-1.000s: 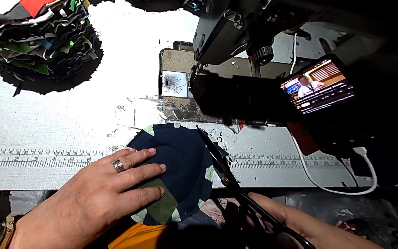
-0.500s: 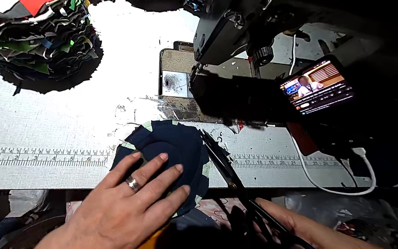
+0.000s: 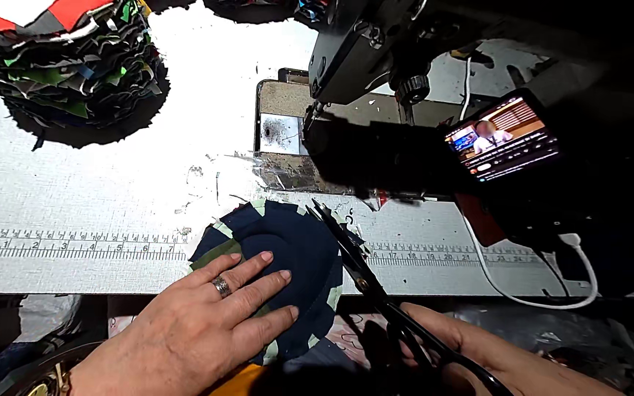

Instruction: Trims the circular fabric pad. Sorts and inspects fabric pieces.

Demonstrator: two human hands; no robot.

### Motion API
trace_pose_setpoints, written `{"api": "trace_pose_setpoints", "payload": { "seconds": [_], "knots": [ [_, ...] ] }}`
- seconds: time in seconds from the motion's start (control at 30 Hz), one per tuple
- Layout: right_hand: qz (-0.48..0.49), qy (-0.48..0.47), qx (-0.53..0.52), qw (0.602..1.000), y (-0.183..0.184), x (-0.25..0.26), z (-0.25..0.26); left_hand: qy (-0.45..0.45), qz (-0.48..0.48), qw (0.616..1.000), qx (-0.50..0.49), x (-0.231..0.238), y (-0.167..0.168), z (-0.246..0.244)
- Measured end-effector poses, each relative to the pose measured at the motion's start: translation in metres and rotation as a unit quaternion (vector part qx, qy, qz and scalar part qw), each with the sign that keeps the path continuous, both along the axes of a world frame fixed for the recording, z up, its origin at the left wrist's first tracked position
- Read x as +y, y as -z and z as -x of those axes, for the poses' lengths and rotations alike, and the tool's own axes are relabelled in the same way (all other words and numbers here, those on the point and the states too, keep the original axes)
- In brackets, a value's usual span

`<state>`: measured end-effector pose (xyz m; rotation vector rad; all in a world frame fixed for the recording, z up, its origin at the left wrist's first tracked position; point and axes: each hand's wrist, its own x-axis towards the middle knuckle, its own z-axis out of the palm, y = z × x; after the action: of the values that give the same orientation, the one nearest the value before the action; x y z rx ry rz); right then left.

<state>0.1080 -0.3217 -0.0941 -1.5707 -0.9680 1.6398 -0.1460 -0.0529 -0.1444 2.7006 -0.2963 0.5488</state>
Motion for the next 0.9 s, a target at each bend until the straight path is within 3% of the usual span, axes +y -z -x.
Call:
{"api": "trace_pose_setpoints", "payload": {
  "seconds": [0.17, 0.43, 0.67, 0.9],
  "knots": [
    [0.014, 0.05, -0.012, 0.999, -0.004, -0.004, 0.008, -0.009, -0.003, 1.0, -0.004, 0.005, 0.0, 0.0],
    [0.021, -0.022, 0.0, 1.0, -0.006, -0.013, 0.0, -0.05, -0.049, 0.998, 0.008, 0.015, -0.009, 0.006],
    [-0.01, -0.032, -0.018, 0.999, 0.002, -0.003, -0.003, -0.008, -0.025, 1.0, 0.013, 0.019, -0.008, 0.006],
    [-0.007, 0.045, -0.02, 0.999, -0.002, 0.001, 0.005, 0.002, -0.022, 1.0, 0.018, 0.024, -0.008, 0.007]
  ]
}}
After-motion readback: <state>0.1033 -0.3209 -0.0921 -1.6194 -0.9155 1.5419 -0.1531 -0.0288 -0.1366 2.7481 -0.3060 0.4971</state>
